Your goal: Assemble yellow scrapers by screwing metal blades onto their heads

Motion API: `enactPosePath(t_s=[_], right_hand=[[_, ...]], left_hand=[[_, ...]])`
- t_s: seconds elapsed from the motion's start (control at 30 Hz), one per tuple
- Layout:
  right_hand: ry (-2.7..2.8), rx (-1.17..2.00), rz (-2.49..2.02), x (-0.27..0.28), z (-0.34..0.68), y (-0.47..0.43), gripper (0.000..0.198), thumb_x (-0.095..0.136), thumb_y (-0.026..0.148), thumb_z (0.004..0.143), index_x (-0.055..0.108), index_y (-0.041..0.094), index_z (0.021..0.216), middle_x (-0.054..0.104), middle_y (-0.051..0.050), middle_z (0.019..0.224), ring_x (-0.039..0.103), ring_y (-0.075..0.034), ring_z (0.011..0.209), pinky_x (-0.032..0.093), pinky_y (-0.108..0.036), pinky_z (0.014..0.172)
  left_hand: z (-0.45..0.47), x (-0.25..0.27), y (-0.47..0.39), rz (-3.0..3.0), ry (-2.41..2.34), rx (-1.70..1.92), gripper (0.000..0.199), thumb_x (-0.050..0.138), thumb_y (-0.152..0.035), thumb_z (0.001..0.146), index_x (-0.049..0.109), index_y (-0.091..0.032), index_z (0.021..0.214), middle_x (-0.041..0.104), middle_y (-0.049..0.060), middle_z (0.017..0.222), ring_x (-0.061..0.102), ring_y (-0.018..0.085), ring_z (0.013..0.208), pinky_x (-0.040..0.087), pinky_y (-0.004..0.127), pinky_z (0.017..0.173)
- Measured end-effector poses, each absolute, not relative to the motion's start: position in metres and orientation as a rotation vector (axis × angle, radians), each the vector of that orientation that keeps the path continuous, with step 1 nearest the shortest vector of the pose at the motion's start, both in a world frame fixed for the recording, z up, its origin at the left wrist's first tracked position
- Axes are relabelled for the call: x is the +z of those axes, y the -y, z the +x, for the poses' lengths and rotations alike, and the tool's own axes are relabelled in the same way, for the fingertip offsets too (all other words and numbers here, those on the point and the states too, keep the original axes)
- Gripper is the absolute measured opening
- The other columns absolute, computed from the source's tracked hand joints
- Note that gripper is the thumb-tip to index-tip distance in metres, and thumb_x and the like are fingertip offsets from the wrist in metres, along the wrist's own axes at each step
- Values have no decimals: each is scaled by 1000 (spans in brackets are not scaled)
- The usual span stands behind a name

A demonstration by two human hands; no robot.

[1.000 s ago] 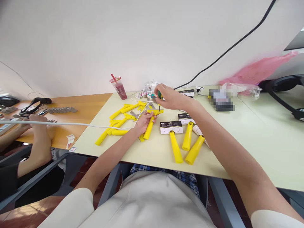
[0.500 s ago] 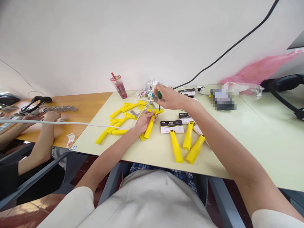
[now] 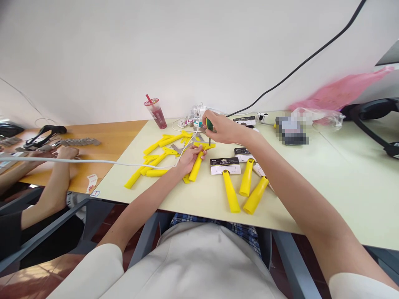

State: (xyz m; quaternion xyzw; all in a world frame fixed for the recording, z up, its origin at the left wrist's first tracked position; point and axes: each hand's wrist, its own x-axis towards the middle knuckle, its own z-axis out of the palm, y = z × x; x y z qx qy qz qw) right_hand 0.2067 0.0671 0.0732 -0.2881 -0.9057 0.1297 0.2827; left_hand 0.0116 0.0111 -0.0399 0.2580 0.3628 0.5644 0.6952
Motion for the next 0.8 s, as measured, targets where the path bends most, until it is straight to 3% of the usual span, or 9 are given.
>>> enactPosePath(t_s=[0.17,0.37,0.47,0.53,0.67,0.8], right_hand=[[2378,378,-659,73,207,-69,22,65,33,92,62,27,113,68,-15,136,68,-32,106,54,-45,84],[2443,187,-820,77,206,-68,19,65,46,98,62,27,98,73,-7,98,65,-28,82,47,-41,79],[2459,269,-764,77,209,-69,11,64,35,93,61,28,101,74,-8,104,67,-29,90,49,-41,81],[2457,341,-722,76,209,-70,18,64,29,89,62,27,107,74,-11,115,69,-30,98,51,-41,83],[2428,326,-741,75,206,-69,23,64,36,93,65,26,113,73,-12,118,68,-31,95,51,-43,83],[2447,179,-786,76,204,-67,20,64,44,97,66,26,104,74,-11,110,67,-31,88,47,-43,80]], left_hand=[[10,-37,-11,558,-813,1264,27,73,-6,93,50,-19,90,64,4,91,63,12,73,43,24,58],[11,-38,-11,571,-814,1256,25,71,-6,95,50,-19,90,64,4,91,65,13,73,44,24,58],[11,-39,-12,558,-819,1270,27,72,-6,94,49,-19,90,64,4,90,65,12,72,44,23,57],[11,-39,-12,551,-826,1279,29,75,-6,92,50,-20,90,64,4,90,64,12,72,43,23,57],[10,-39,-13,556,-825,1270,28,76,-7,92,51,-19,91,64,3,90,64,12,72,44,23,58],[11,-40,-12,581,-809,1263,27,75,-8,92,51,-19,91,65,3,89,65,12,73,44,24,58]])
